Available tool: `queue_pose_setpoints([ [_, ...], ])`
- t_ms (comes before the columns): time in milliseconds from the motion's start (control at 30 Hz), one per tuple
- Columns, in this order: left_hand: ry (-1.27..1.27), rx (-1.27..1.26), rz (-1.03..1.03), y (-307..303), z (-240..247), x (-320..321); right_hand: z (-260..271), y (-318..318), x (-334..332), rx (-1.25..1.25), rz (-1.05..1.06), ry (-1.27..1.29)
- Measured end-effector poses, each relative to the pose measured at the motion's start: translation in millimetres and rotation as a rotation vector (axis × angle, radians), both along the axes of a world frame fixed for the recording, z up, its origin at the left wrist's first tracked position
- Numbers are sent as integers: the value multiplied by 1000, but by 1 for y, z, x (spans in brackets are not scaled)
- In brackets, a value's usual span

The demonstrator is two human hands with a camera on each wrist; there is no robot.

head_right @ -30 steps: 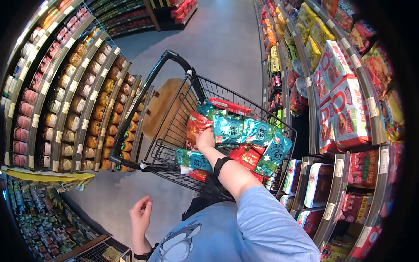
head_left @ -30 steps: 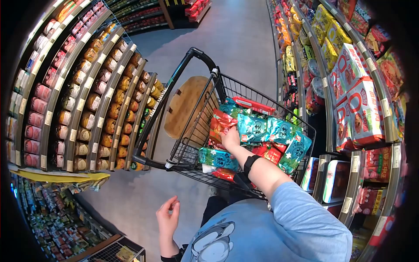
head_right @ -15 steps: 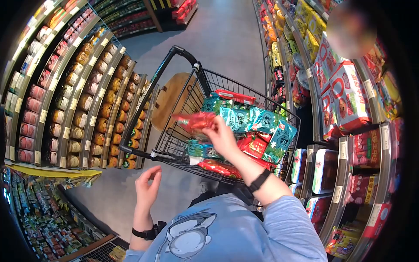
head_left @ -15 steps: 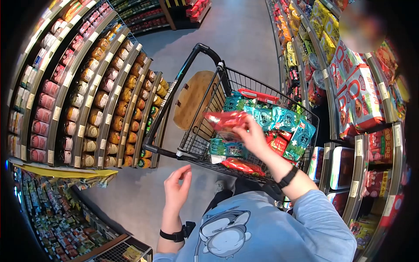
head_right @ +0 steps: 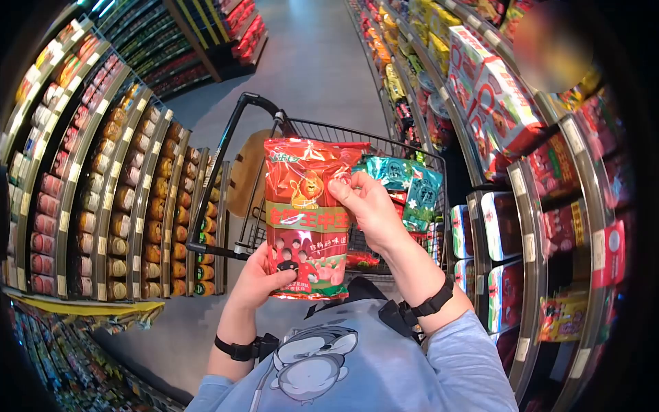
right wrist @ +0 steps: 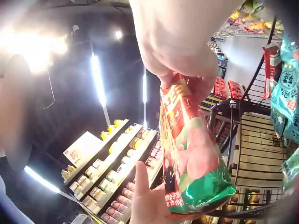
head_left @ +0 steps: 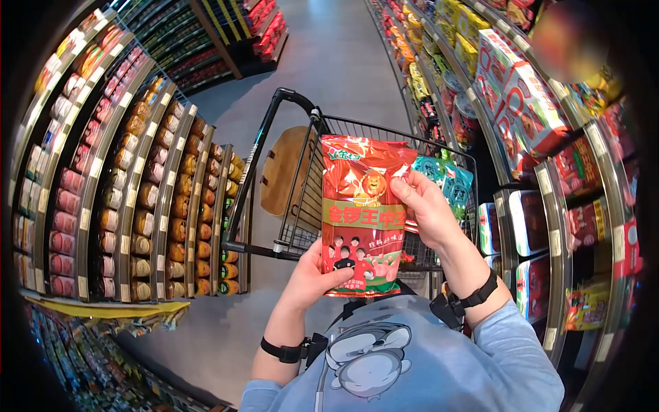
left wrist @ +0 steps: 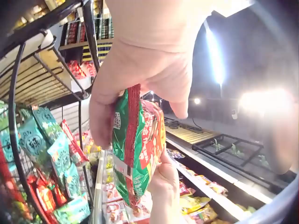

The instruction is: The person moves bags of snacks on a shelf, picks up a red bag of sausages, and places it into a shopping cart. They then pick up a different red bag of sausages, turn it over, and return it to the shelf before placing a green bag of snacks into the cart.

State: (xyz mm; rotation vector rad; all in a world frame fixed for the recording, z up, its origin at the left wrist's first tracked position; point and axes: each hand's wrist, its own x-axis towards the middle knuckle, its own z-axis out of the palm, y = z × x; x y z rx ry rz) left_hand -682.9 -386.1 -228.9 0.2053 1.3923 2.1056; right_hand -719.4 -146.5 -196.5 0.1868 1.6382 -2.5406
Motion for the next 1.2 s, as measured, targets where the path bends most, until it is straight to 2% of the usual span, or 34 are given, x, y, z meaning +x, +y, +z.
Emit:
queue_pose_setpoints([
  [167, -78, 62, -62, 2, 6, 3, 6, 0, 20, -27, -80, 20],
  [267, -63, 78, -103, 2, 7, 6, 12, 5, 33, -151, 86, 35],
  [433, -49, 130, -215, 3, 8, 12, 3, 5, 58, -343, 59, -9],
  [567, 42, 86, -248, 4, 12, 22, 3, 2, 77, -376, 166, 175],
  [700, 44, 83, -260, 1, 10, 30, 2, 0, 95, -299, 141, 139],
  [867, 83, 82, -303, -9, 1, 39, 4, -15, 109, -364, 40, 176],
  [967, -43, 163, -317, -14, -6, 46, -2, -21, 116, -400, 1, 160],
  [1033, -144, 266, -257, -14, -5, 50, -3, -25, 121, -452, -65, 112],
  [1100, -152, 244, -233, -16, -8, 56, -4, -28, 127, -502, -60, 104],
  [1167, 507, -245, 80, -16, -17, 59, -2, -34, 132, -467, -263, 88],
  [1200, 901, -578, 66, -21, -5, 62, -1, -36, 134, -545, -325, 106],
])
